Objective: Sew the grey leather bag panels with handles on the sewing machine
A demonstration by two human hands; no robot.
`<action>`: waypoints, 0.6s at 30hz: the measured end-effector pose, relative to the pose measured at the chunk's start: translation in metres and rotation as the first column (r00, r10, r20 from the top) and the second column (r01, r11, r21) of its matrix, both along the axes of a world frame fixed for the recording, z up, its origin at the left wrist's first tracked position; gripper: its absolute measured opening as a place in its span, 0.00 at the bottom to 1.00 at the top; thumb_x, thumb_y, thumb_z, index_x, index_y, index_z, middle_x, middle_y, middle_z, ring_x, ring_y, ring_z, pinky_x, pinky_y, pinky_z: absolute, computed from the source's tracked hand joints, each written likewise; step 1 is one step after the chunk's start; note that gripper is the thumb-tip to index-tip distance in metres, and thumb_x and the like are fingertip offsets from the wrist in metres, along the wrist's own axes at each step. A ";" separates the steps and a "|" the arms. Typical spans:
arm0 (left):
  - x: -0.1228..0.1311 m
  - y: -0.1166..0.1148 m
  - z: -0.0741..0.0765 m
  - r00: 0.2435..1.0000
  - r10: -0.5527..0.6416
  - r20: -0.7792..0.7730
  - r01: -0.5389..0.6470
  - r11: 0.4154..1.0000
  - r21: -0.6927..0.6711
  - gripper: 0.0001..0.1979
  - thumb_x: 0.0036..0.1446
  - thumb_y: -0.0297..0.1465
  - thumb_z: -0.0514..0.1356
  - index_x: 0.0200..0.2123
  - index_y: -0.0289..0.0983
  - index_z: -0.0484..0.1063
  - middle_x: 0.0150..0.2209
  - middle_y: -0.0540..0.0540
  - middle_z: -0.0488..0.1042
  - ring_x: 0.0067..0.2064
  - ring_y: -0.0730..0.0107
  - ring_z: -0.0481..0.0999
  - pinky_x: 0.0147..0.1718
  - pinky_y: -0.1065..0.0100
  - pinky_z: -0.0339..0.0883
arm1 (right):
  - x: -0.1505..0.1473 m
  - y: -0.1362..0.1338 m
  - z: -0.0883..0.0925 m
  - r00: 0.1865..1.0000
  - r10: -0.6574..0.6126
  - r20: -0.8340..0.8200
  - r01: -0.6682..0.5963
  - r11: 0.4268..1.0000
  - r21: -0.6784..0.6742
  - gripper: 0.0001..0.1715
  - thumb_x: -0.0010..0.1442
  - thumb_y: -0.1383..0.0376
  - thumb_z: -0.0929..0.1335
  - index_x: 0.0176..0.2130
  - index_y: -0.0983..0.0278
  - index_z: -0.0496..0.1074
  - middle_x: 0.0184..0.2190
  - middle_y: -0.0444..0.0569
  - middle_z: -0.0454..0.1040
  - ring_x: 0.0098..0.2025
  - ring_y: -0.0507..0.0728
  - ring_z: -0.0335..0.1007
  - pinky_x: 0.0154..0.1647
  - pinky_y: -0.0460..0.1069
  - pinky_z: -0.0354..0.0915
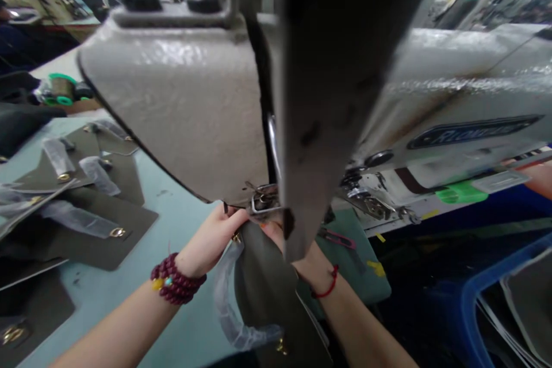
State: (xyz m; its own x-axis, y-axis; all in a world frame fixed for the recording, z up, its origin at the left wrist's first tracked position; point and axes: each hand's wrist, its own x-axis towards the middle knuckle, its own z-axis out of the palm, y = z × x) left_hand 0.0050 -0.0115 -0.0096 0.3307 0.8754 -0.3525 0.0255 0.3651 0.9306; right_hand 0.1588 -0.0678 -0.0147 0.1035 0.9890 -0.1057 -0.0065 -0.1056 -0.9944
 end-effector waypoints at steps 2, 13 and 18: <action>0.001 0.000 0.005 1.000 -0.020 -0.022 0.019 1.000 -0.017 0.18 0.48 0.42 0.69 0.38 0.35 0.80 0.31 0.44 0.83 0.37 0.54 0.81 0.38 0.62 0.74 | -0.002 0.000 0.000 0.999 -0.041 0.017 0.040 0.999 0.020 0.27 0.52 0.52 0.73 0.14 0.61 0.63 0.12 0.40 0.59 0.23 0.52 0.62 0.20 0.43 0.55; -0.023 -0.013 -0.021 0.967 0.162 -0.195 -0.088 0.936 0.340 0.20 0.58 0.44 0.59 0.49 0.39 0.76 0.54 0.43 0.77 0.58 0.52 0.72 0.59 0.59 0.63 | 0.010 -0.025 -0.001 0.980 0.151 -0.129 -0.165 0.980 -0.109 0.21 0.58 0.55 0.71 0.20 0.65 0.72 0.16 0.39 0.65 0.20 0.50 0.62 0.20 0.42 0.58; -0.047 -0.064 -0.064 0.944 0.169 -0.283 -0.066 0.938 0.341 0.29 0.57 0.45 0.61 0.60 0.41 0.65 0.64 0.40 0.66 0.64 0.48 0.65 0.63 0.52 0.59 | -0.005 -0.061 -0.023 0.924 0.093 -0.371 -0.188 0.956 -0.227 0.23 0.61 0.50 0.68 0.30 0.67 0.75 0.22 0.43 0.71 0.22 0.50 0.64 0.25 0.43 0.62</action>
State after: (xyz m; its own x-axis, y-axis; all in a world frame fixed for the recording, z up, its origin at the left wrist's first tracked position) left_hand -0.0423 -0.0758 -0.0733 0.1405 0.9839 -0.1109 0.3004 0.0643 0.9516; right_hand 0.1534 -0.1293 -0.0374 -0.1252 0.9252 -0.3582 -0.3173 -0.3794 -0.8691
